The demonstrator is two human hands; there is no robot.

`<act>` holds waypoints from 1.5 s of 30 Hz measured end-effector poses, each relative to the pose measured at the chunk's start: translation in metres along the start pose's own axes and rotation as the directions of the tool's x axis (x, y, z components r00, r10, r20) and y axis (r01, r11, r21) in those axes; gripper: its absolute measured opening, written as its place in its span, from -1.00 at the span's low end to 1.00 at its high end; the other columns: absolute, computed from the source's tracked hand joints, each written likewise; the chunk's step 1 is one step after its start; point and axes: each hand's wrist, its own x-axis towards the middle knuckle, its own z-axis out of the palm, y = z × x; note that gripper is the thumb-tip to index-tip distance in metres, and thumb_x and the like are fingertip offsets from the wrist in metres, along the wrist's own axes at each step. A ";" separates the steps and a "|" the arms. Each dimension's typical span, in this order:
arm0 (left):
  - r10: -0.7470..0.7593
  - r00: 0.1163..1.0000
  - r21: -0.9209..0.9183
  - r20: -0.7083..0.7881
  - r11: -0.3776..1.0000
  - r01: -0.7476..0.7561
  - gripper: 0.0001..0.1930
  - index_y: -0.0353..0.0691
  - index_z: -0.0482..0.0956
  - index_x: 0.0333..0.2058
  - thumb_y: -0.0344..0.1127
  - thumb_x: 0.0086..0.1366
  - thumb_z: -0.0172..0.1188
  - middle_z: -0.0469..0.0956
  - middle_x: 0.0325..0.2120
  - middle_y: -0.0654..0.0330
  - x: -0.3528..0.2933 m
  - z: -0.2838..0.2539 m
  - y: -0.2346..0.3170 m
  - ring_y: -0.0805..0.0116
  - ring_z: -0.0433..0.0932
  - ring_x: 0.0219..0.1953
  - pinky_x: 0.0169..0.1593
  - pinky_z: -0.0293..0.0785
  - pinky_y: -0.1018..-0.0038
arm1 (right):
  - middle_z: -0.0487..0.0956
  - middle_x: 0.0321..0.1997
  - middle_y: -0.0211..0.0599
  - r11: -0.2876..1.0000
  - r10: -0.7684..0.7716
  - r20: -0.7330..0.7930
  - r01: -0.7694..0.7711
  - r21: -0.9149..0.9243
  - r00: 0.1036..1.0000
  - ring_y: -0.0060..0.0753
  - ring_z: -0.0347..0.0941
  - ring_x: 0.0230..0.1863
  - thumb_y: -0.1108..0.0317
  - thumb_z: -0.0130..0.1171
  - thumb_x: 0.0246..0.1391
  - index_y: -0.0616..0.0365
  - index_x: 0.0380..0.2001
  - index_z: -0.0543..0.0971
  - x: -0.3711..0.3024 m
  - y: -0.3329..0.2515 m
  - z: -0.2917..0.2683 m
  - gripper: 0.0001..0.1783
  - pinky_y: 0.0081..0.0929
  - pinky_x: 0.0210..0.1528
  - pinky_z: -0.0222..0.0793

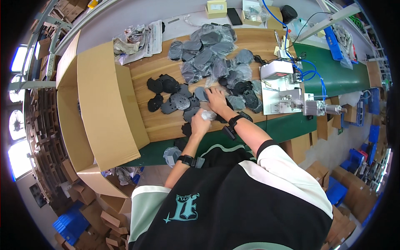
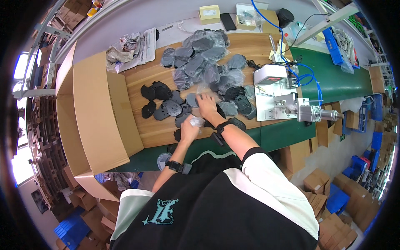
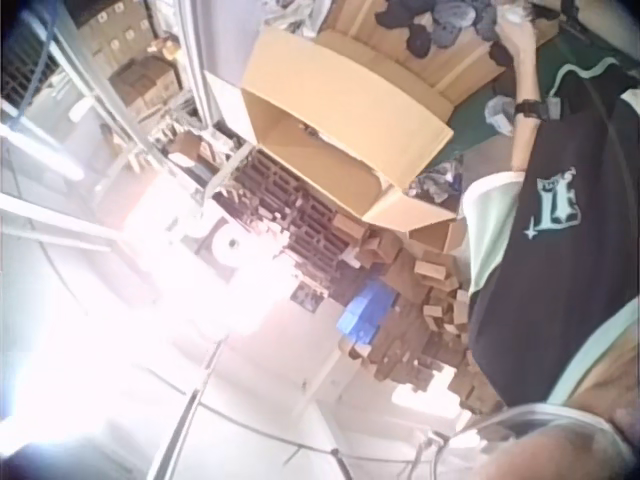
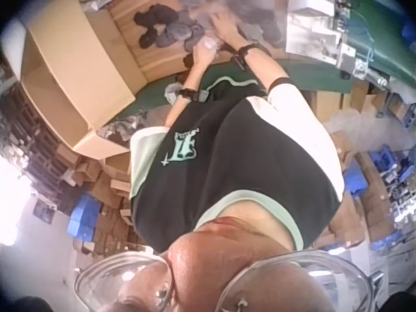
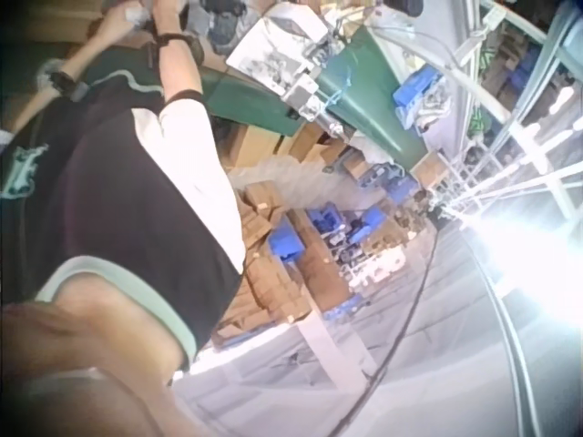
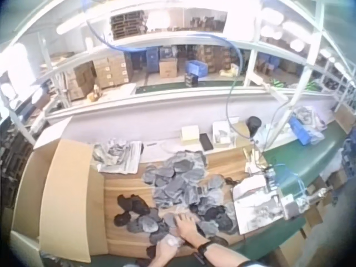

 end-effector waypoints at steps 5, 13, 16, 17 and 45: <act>-0.097 0.995 -0.254 0.036 0.962 0.103 -0.77 -0.19 0.52 -0.16 -0.36 0.19 0.25 0.62 -0.37 0.11 0.002 0.003 -0.008 0.24 0.63 -0.29 -0.19 0.50 0.36 | 0.58 -0.12 -0.08 0.939 0.119 -0.110 -0.076 0.335 0.987 -0.09 0.52 -0.03 0.35 0.30 -0.07 0.17 -0.11 0.55 -0.001 0.005 -0.002 -0.61 -0.22 -0.02 0.42; -0.167 0.984 -0.639 0.063 0.751 0.168 -0.37 -0.37 0.28 0.23 -0.18 0.31 0.29 0.52 0.01 0.07 0.012 0.005 -0.045 0.33 0.52 -0.01 0.08 0.43 0.44 | 0.60 -0.36 -0.47 0.281 0.225 0.204 -0.264 0.923 0.953 -0.63 0.52 -0.33 0.33 0.11 0.27 0.21 -0.27 0.57 -0.045 -0.002 0.009 -0.83 -0.52 -0.25 0.49; -0.246 0.954 -0.730 0.174 0.618 0.292 -0.39 -0.38 0.31 0.20 -0.13 0.33 0.27 0.48 0.05 0.10 0.004 -0.004 -0.051 0.34 0.48 0.05 0.10 0.42 0.43 | 0.59 -0.29 -0.45 -0.032 0.242 0.404 -0.409 0.912 0.882 -0.63 0.51 -0.27 0.30 0.08 0.32 0.20 -0.23 0.58 -0.062 -0.016 0.003 -0.80 -0.48 -0.16 0.55; -0.223 0.950 -0.756 0.220 0.577 0.311 -0.42 -0.35 0.32 0.19 -0.14 0.33 0.26 0.49 0.01 0.13 0.001 -0.007 -0.050 0.37 0.50 -0.01 0.02 0.45 0.45 | 0.58 -0.26 -0.43 -0.200 0.262 0.461 -0.420 0.885 0.848 -0.63 0.51 -0.24 0.29 0.06 0.34 0.21 -0.19 0.59 -0.068 -0.017 0.003 -0.79 -0.46 -0.12 0.58; -0.114 0.977 -0.980 0.179 -0.110 0.167 -0.82 -0.22 0.39 -0.18 -0.34 0.26 0.09 0.43 -0.43 0.20 -0.023 -0.101 -0.051 0.40 0.44 -0.42 -0.56 0.31 0.55 | 0.33 0.05 -0.02 0.955 0.289 -0.265 -0.298 0.005 0.920 0.11 0.31 0.15 0.39 0.48 -0.29 0.17 0.02 0.37 -0.112 0.083 -0.022 -0.26 -0.08 0.10 0.40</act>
